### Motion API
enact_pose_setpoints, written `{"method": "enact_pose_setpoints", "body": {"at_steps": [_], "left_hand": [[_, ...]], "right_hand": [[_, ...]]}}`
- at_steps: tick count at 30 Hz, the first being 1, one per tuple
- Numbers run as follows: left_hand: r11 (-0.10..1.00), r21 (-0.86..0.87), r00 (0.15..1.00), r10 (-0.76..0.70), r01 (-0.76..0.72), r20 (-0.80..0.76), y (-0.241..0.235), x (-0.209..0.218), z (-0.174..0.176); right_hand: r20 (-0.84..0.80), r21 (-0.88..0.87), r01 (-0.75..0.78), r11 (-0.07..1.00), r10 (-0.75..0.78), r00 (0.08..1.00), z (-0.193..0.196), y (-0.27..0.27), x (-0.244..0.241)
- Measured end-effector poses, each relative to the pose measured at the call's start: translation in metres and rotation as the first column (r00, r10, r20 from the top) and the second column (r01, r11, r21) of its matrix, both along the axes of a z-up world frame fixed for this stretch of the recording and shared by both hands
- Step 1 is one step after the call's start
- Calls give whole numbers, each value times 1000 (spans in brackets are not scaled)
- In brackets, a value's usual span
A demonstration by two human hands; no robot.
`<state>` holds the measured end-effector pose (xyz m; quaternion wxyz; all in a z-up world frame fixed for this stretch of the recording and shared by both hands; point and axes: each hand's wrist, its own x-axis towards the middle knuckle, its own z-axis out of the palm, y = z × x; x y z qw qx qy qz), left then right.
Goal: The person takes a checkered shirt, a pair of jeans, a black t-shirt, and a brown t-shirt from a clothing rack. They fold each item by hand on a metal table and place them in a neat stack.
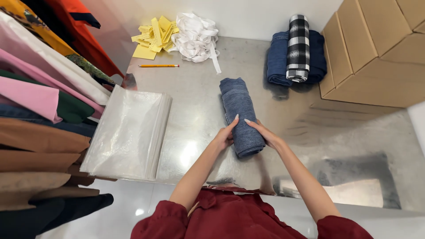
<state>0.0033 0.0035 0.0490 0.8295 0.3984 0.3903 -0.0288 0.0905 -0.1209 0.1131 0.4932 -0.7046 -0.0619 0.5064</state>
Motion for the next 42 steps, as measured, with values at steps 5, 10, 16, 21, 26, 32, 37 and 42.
{"method": "enact_pose_setpoints", "body": {"at_steps": [5,10,16,21,26,32,37,42], "left_hand": [[970,198,980,-108,141,-167,-4,22,-22],[984,114,989,-130,138,-70,-34,46,38],[970,181,987,-155,161,-48,-54,94,26],[952,293,980,-135,87,148,-61,164,2],[970,235,948,-135,67,287,-56,209,29],[973,221,922,-147,69,358,-49,280,41],[971,237,934,-95,12,345,-52,341,50],[960,270,939,-25,-73,343,-46,410,39]], "right_hand": [[-158,94,119,988,-103,982,-50,-11,23],[-169,167,146,975,-118,979,-37,-42,38],[-92,221,172,960,-155,984,-23,-78,79],[-108,340,321,884,-302,947,-75,-99,163],[-191,360,375,854,-326,926,-94,-112,250],[-354,403,523,751,-399,846,-47,-107,284],[-342,434,556,708,-442,829,-7,-99,312],[-226,534,568,626,-542,810,38,-98,317]]}}
